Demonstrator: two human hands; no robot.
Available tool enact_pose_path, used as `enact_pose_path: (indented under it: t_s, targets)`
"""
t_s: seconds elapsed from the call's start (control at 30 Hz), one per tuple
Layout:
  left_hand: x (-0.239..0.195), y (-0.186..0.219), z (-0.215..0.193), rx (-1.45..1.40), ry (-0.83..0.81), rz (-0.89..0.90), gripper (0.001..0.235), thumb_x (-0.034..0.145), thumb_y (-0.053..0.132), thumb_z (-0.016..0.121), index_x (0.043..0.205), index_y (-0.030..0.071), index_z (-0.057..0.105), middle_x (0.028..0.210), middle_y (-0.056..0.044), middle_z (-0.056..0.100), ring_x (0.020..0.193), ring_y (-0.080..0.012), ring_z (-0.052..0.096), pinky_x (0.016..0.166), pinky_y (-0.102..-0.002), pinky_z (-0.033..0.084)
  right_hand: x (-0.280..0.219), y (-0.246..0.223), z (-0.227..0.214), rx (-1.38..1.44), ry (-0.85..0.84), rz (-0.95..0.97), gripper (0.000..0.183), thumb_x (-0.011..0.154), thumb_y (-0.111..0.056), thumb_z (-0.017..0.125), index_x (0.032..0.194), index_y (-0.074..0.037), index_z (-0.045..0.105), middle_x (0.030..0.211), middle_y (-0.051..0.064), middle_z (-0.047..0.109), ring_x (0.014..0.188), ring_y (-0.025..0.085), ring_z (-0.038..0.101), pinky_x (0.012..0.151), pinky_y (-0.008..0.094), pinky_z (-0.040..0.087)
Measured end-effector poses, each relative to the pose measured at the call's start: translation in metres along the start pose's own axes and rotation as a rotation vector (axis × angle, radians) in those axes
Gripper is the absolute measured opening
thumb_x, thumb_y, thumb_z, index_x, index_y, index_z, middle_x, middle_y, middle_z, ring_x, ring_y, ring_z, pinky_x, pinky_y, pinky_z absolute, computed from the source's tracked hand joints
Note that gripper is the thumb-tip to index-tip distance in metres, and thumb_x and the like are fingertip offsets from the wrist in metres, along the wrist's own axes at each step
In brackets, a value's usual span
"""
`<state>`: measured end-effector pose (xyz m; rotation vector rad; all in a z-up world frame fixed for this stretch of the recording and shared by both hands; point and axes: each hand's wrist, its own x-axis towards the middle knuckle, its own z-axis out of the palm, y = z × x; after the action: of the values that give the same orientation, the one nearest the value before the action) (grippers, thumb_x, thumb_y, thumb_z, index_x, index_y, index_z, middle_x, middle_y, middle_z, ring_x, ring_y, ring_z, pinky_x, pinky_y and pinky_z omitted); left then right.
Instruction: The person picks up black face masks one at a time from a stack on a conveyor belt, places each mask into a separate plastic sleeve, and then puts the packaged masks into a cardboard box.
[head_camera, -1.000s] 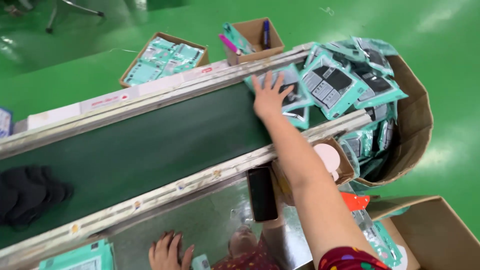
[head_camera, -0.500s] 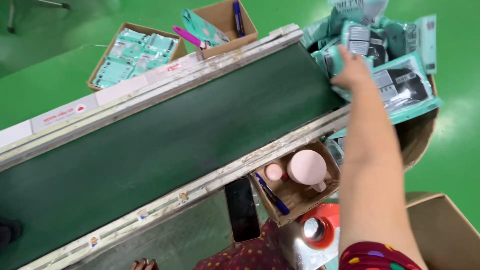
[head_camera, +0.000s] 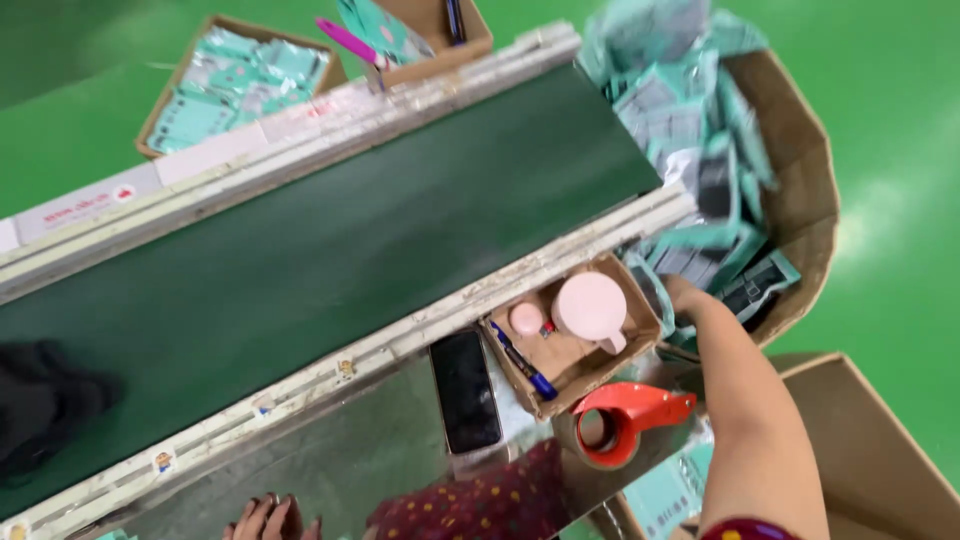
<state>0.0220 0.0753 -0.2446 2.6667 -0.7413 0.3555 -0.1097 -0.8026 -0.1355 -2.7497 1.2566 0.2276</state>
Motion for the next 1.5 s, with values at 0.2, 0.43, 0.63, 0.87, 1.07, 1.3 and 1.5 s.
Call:
enact_pose_path:
  t_s: [0.2,0.43,0.63,0.87,1.07,1.3,1.5]
  targets:
    - [0.053,0.081,-0.07,-0.072,0.114,-0.043,0.057,0.063,0.044,0.08,0.111,0.016,0.07,0.124,-0.013,0.065,0.125,-0.0347,0.06,0.111,-0.062,0.038,-0.11,-0.014,-0.11,-0.057,0.689,-0.031,0.057,0.084,-0.031,0.082,0.135,-0.016,0.062,0.147,0.018,0.049,0.142,0.042,0.039,0.119,0.063,0.03]
    - [0.082,0.13,-0.132,-0.109,0.145,0.001,0.05,0.079,0.039,0.073,0.118,0.009,0.064,0.128,-0.015,0.063,0.129,-0.0376,0.056,0.112,-0.06,0.036,-0.131,0.124,-0.02,0.58,0.344,0.704,0.108,0.078,-0.013,0.071,0.168,-0.012,0.01,0.133,0.042,0.051,0.122,0.055,0.052,0.105,0.05,0.041]
    - [0.09,0.138,-0.149,-0.164,0.086,-0.037,0.049,0.079,0.037,0.071,0.119,0.01,0.064,0.13,-0.014,0.06,0.131,-0.0358,0.051,0.111,-0.06,0.034,-0.028,0.05,-0.016,0.197,0.292,0.291,0.04,0.082,-0.024,0.075,0.115,-0.002,0.073,0.111,0.03,0.071,0.105,0.049,0.067,0.091,0.053,0.054]
    - [0.094,0.145,-0.16,-0.171,0.037,-0.069,0.048,0.082,0.036,0.07,0.121,0.009,0.062,0.132,-0.014,0.059,0.133,-0.0357,0.049,0.114,-0.058,0.032,-0.153,0.149,-0.017,0.314,0.242,0.524,0.071,0.076,-0.027,0.083,0.139,-0.001,0.06,0.128,0.031,0.066,0.119,0.046,0.062,0.102,0.049,0.047]
    - [0.096,0.148,-0.165,-0.152,0.017,-0.054,0.048,0.085,0.037,0.07,0.122,0.008,0.061,0.131,-0.017,0.058,0.133,-0.0368,0.047,0.114,-0.059,0.031,-0.134,0.126,-0.024,0.389,0.276,0.486,0.068,0.088,-0.033,0.074,0.142,0.004,0.056,0.136,0.034,0.06,0.129,0.05,0.055,0.108,0.052,0.042]
    - [0.087,0.138,-0.148,-0.169,0.041,-0.052,0.048,0.088,0.039,0.069,0.124,0.009,0.061,0.132,-0.018,0.054,0.131,-0.0385,0.045,0.111,-0.059,0.03,-0.207,-0.031,-0.094,0.828,0.938,-0.247,0.048,0.101,-0.003,0.058,0.147,0.007,0.054,0.132,0.02,0.06,0.12,0.031,0.059,0.112,0.039,0.049]
    - [0.081,0.132,-0.158,-0.303,0.004,-0.05,0.053,0.09,0.04,0.07,0.131,0.008,0.06,0.136,-0.018,0.051,0.133,-0.0389,0.042,0.113,-0.062,0.025,-0.373,-0.303,-0.079,0.797,0.11,-0.926,0.037,0.084,-0.008,0.073,0.12,-0.008,0.066,0.117,0.01,0.068,0.106,0.027,0.068,0.094,0.036,0.053]
